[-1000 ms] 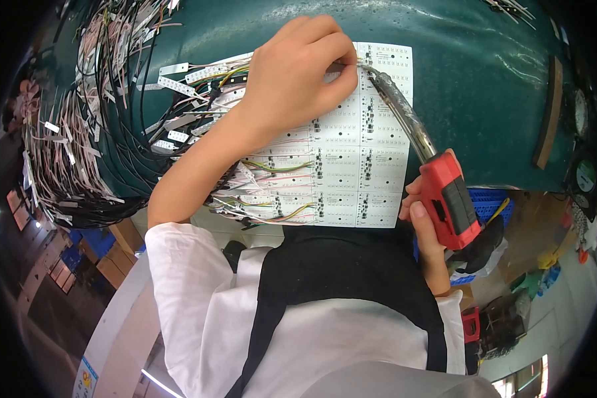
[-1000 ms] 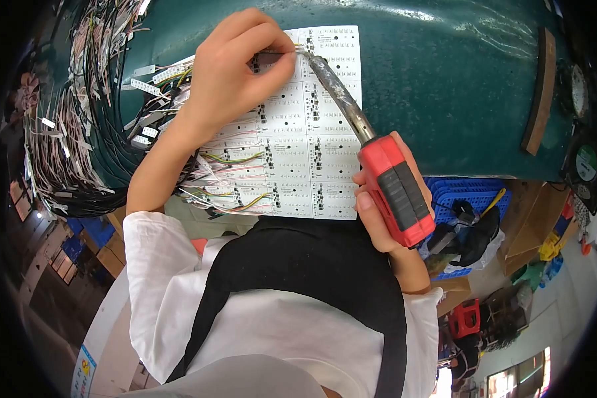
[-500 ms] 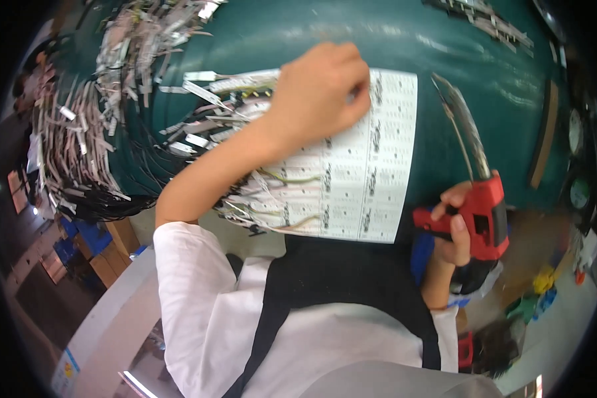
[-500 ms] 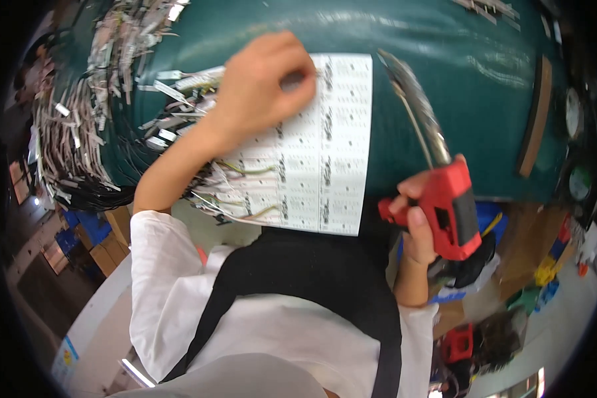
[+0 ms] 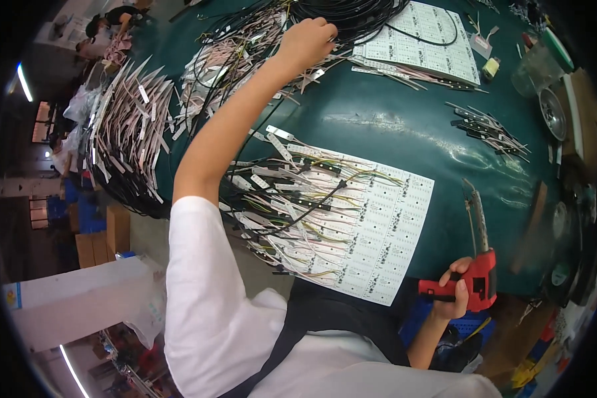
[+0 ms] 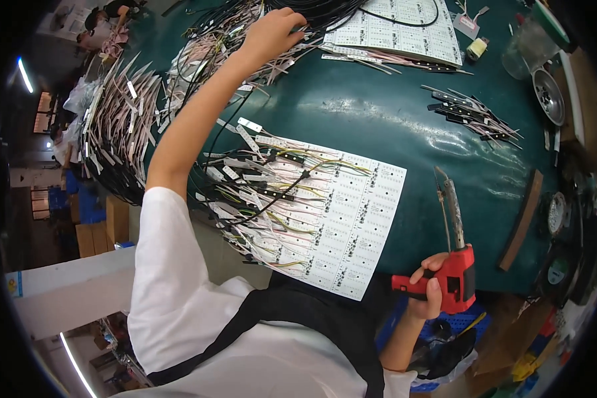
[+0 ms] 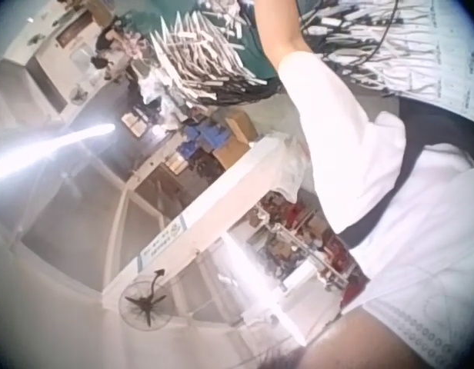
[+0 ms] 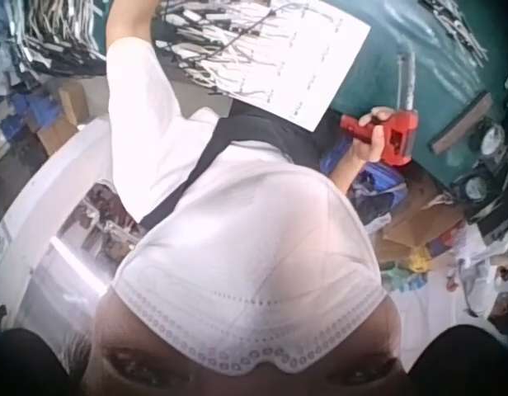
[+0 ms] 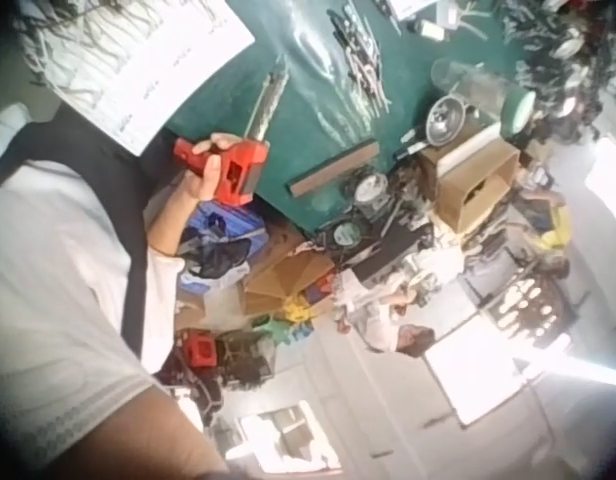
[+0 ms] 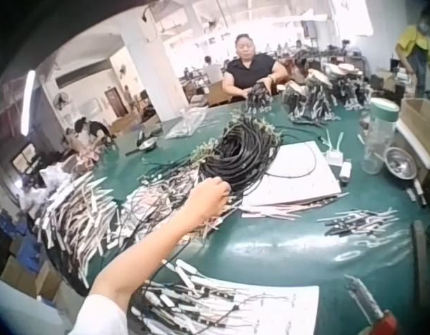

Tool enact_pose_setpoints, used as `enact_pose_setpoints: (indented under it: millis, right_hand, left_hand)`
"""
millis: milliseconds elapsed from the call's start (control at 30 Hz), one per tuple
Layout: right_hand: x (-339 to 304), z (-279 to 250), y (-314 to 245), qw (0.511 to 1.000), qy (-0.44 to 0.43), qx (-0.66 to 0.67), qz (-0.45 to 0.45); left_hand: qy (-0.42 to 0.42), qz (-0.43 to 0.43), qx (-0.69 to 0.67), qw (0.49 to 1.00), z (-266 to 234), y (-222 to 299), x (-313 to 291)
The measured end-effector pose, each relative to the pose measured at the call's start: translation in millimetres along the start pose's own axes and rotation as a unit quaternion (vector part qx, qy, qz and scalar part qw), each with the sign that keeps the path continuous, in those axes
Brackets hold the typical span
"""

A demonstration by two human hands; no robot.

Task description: The person solders wires onto LED strip boards with a soldering iron and solder.

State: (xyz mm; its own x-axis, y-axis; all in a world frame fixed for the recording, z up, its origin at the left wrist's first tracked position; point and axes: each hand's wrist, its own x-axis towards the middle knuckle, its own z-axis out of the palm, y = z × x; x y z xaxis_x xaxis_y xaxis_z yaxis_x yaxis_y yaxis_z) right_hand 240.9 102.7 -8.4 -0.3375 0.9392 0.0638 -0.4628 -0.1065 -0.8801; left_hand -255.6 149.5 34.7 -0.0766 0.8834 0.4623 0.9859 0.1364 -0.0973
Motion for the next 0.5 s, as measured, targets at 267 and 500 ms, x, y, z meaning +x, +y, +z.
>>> enact_pose_setpoints:
  millis: [267,500]
  right_hand:
    - [0.3,1.4,-1.1,1.000,-0.005,-0.021,0.002]
    - [-1.6,3.7,0.5,1.000,-0.015,-0.013,-0.010]
  left_hand:
    - [-0.086,0.026,-0.058,0.994,2.5,-45.5,25.2]
    - [-0.121,0.074,0.087,0.986,31.0,-30.7,19.7]
